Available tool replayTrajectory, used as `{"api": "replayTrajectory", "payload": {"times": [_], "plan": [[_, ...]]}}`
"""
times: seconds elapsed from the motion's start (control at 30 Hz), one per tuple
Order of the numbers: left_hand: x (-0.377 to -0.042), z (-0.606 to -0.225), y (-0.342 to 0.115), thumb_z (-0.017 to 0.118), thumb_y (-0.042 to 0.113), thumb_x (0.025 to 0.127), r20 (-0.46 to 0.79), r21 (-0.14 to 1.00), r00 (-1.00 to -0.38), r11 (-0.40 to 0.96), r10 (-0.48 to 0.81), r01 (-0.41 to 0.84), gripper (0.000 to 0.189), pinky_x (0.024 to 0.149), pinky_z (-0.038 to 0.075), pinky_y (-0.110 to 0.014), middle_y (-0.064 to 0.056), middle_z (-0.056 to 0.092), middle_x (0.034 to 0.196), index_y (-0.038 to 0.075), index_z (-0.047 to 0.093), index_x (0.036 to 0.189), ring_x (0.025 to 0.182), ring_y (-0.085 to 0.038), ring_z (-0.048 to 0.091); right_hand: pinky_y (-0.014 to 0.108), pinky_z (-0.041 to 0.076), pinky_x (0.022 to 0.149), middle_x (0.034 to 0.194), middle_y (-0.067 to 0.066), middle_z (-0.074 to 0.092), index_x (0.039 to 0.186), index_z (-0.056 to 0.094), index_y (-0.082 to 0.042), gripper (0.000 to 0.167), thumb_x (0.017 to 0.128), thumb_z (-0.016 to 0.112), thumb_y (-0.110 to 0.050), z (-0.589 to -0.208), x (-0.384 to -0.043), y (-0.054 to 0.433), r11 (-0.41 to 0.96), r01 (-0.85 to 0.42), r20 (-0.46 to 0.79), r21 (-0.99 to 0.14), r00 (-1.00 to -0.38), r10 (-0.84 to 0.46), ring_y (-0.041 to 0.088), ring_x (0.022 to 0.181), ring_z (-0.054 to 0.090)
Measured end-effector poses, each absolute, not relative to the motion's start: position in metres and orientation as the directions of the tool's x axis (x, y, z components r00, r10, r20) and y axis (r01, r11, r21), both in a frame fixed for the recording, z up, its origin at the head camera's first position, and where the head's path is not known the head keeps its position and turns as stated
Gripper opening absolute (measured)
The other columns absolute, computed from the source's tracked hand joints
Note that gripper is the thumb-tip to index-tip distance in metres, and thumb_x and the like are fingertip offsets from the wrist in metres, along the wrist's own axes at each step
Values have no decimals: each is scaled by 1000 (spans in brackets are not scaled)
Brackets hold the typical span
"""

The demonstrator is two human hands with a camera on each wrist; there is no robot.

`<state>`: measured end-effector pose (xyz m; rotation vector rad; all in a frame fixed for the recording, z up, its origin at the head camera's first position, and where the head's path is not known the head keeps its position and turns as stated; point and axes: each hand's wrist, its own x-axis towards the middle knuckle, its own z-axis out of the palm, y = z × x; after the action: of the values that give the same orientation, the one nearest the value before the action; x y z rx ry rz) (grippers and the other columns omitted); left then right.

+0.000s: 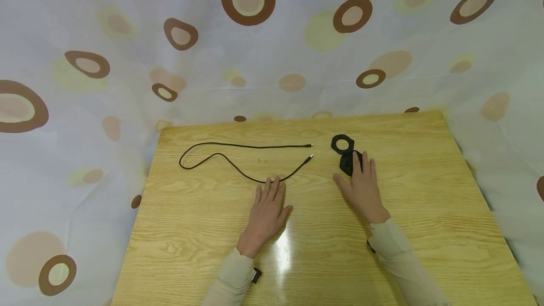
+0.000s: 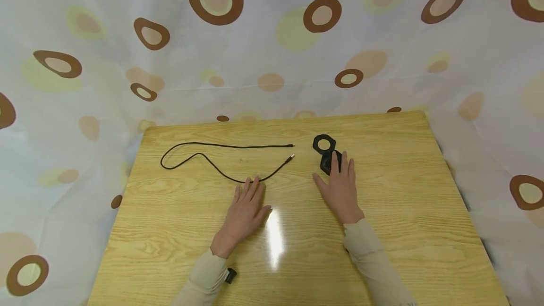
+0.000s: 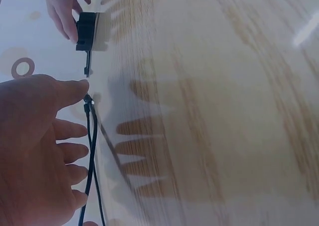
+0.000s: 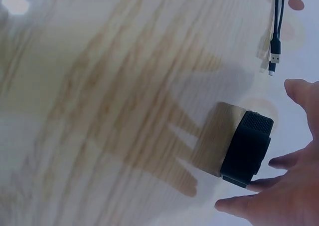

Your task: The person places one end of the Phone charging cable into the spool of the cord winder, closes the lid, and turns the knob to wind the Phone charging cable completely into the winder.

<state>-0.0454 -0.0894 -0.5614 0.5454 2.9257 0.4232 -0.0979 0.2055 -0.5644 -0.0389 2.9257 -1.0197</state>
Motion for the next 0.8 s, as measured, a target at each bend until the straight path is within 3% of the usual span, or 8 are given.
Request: {"api": "replayTrajectory", "payload": {"times": [0.2, 0.47, 0.6, 0.8], "plan": [[-45, -563, -88, 51, 42, 111, -67, 302, -925, 891, 373, 337, 65, 132, 22, -58, -17, 26, 175, 4, 39, 163, 164, -38, 23, 80, 11, 122, 172, 38, 3, 165, 11, 10, 94, 106, 64, -39, -570, -104, 207, 786, -6, -30, -618, -999, -32, 64, 157, 4], [-43, -562, -85, 54, 40, 111, -37, 305, -918, 880, 394, 365, 63, 131, 25, -58, -19, 30, 173, 2, 44, 159, 163, -39, 26, 76, 20, 122, 166, 43, 16, 163, 9, 14, 79, 108, 59, -11, -579, -112, 208, 750, -40, 61, -660, -998, 0, 62, 153, 20], [-41, -564, -82, 54, 40, 110, -16, 308, -910, 868, 415, 390, 63, 130, 28, -58, -21, 32, 172, 0, 45, 158, 162, -41, 28, 74, 25, 122, 167, 41, 14, 166, 5, 10, 78, 109, 56, -9, -579, -112, 208, 727, -10, 32, -686, -999, 16, 59, 155, 20], [-39, -565, -78, 51, 41, 112, -9, 331, -903, 854, 429, 403, 62, 130, 27, -57, -22, 34, 170, -1, 46, 157, 161, -42, 28, 70, 33, 120, 166, 40, 18, 165, 10, 12, 77, 109, 58, -12, -577, -110, 207, 720, -8, 33, -693, -999, 20, 58, 154, 26]]}}
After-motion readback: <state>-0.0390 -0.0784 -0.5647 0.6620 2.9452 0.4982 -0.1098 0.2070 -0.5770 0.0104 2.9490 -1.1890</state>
